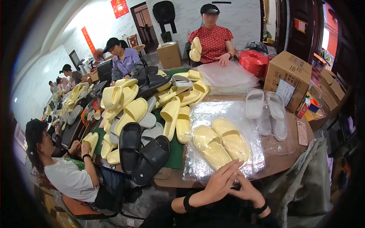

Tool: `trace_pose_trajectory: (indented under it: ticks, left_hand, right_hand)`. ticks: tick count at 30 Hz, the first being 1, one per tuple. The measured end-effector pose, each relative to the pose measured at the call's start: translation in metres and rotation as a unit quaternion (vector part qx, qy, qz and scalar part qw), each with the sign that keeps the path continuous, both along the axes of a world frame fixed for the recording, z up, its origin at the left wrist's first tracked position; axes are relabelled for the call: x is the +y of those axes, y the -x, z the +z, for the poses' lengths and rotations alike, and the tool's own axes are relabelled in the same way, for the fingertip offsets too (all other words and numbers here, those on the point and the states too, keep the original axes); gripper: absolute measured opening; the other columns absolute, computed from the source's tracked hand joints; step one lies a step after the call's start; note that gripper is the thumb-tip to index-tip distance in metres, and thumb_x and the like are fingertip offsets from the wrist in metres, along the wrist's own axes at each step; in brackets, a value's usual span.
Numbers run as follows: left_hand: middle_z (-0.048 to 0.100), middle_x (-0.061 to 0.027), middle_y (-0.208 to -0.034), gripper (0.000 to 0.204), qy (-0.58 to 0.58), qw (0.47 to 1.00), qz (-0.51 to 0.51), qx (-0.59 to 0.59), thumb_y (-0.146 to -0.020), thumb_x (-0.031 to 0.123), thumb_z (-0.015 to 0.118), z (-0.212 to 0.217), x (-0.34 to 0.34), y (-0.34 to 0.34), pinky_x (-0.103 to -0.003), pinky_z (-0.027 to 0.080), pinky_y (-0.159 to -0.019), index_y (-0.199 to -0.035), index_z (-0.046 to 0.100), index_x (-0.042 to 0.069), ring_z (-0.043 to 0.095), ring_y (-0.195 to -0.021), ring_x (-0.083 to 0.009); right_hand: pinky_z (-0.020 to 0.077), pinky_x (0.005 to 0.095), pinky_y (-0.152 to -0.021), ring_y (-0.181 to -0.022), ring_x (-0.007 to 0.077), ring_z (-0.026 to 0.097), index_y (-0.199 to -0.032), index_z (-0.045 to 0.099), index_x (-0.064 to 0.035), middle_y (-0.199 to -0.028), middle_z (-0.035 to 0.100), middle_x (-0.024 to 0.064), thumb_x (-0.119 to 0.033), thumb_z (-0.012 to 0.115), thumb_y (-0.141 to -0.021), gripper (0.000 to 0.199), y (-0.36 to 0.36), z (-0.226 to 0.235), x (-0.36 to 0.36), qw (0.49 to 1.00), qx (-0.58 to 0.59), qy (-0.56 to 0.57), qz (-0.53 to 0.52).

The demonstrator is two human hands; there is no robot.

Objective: Inspecting pairs of sandals for quality, placing them into plastic bags, and preparing them for shipment.

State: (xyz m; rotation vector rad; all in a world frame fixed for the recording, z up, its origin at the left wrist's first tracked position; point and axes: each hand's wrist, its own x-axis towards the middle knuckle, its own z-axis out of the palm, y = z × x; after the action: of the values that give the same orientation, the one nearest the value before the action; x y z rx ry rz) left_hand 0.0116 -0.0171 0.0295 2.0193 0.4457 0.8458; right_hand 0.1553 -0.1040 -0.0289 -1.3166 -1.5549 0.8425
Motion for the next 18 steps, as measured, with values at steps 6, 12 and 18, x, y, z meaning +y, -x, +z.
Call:
trace_pose_trajectory:
  ticks: [6, 12, 18]
  left_hand:
    - [0.042, -0.0187, -0.137, 0.040, -0.057, 0.995, -0.059, 0.056, -0.094, 0.012, 0.047, 0.002, -0.013, -0.006, -0.039, 0.036, -0.102, -0.133, 0.046, 0.003, 0.043, -0.126, -0.0315]
    - [0.033, -0.0167, -0.141, 0.046, 0.076, 0.990, 0.103, -0.060, -0.090, 0.014, 0.054, -0.023, 0.007, 0.014, -0.039, 0.035, -0.101, -0.134, 0.041, 0.005, 0.039, -0.126, -0.0295]
    - [0.048, -0.0073, -0.120, 0.046, 0.524, 0.799, 0.217, -0.201, -0.096, 0.038, 0.046, -0.061, 0.016, 0.005, -0.036, 0.043, -0.088, -0.129, 0.041, 0.007, 0.050, -0.107, -0.0195]
  right_hand:
    - [0.0450, 0.0362, -0.084, -0.095, 0.0325, 0.058, -0.108, 0.058, 0.0016, -0.103, 0.060, 0.0212, -0.019, 0.062, -0.086, 0.030, 0.012, -0.038, 0.021, 0.986, 0.039, -0.076, -0.144]
    - [0.0469, 0.0278, -0.076, -0.084, 0.0158, 0.059, -0.104, 0.059, 0.0032, -0.104, 0.064, 0.0135, -0.015, 0.042, -0.097, 0.026, 0.013, 0.011, 0.048, 0.944, 0.145, -0.120, -0.269]
    - [0.0480, 0.0326, -0.076, -0.083, 0.0228, 0.060, -0.101, 0.061, 0.0010, -0.101, 0.064, 0.0157, -0.010, 0.046, -0.093, 0.020, 0.040, 0.048, 0.060, 0.926, 0.055, -0.264, -0.263]
